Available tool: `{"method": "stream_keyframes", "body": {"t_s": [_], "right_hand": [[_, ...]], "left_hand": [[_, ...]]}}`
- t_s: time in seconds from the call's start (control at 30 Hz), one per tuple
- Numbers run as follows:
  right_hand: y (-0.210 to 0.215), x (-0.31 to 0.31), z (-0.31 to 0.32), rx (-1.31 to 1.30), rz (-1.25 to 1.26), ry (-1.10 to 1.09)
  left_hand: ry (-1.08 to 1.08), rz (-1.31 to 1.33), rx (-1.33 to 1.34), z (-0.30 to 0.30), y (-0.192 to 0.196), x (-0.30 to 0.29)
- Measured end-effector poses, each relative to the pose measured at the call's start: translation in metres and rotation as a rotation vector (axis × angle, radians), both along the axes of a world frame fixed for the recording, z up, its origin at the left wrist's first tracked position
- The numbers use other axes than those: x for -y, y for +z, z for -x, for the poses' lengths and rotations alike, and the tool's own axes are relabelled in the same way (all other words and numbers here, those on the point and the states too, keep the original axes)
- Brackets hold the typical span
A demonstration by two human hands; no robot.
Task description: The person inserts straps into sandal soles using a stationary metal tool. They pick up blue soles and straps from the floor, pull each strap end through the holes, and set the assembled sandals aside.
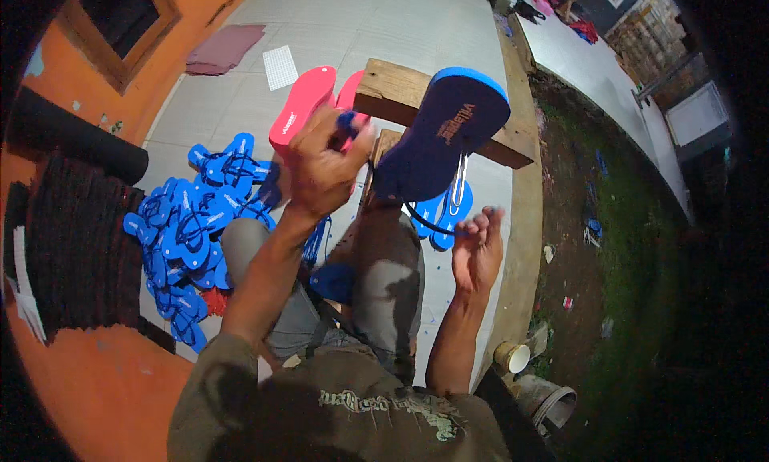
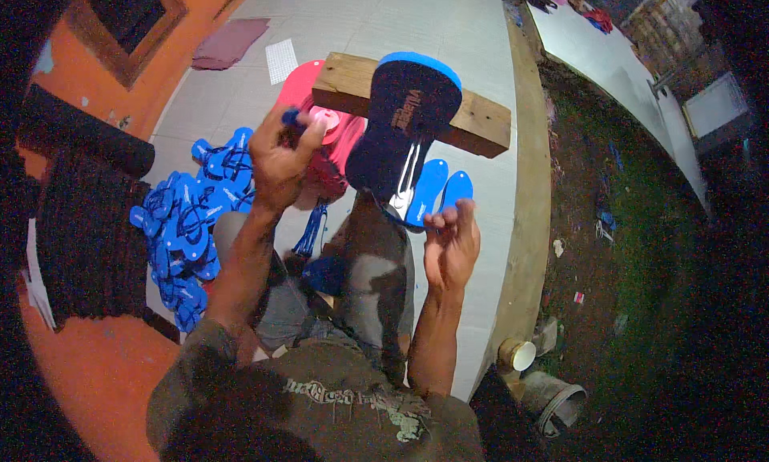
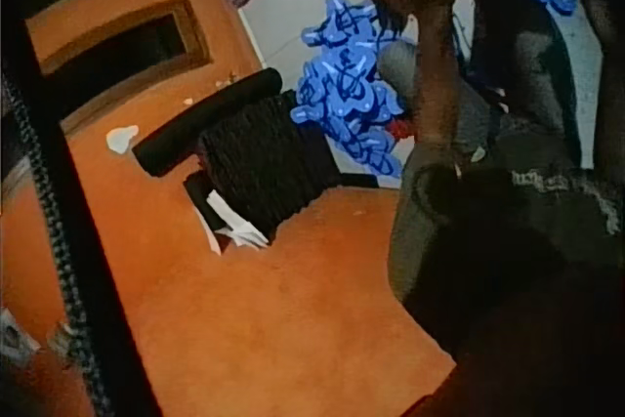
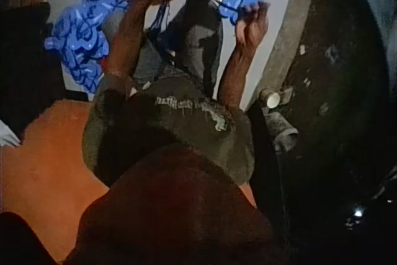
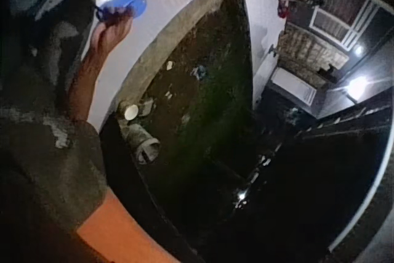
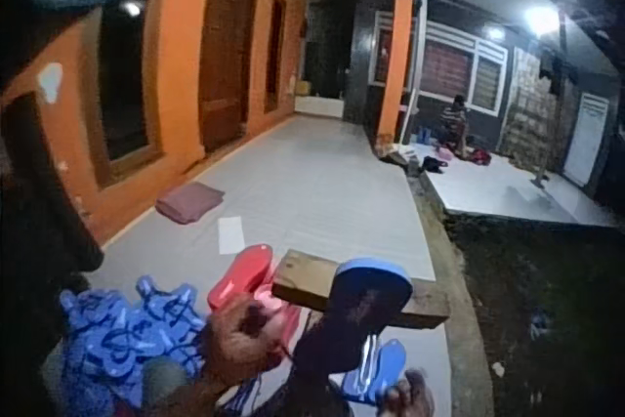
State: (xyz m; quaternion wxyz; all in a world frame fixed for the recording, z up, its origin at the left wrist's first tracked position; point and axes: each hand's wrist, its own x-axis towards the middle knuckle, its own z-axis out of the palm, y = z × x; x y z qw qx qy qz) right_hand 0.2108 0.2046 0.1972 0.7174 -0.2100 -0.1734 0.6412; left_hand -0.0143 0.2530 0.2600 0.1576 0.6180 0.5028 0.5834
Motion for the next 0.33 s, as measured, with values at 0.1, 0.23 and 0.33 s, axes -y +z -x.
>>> {"method": "stream_keyframes", "body": {"t_s": [0.1, 0.23, 0.33], "right_hand": [[0.019, -0.006, 0.019, 0.443, 0.006, -0.1], [0.043, -0.01, 0.04, 1.05, -0.057, -0.251], [0.021, -0.044, 0.025, 1.352, -0.153, -0.178]], "left_hand": [[0.055, -0.396, -0.23, -0.028, 0.021, -0.028], [0.057, -0.419, -0.28, -0.052, 0.036, -0.034], [-0.13, -0.188, -0.129, -0.057, 0.042, -0.036]]}}
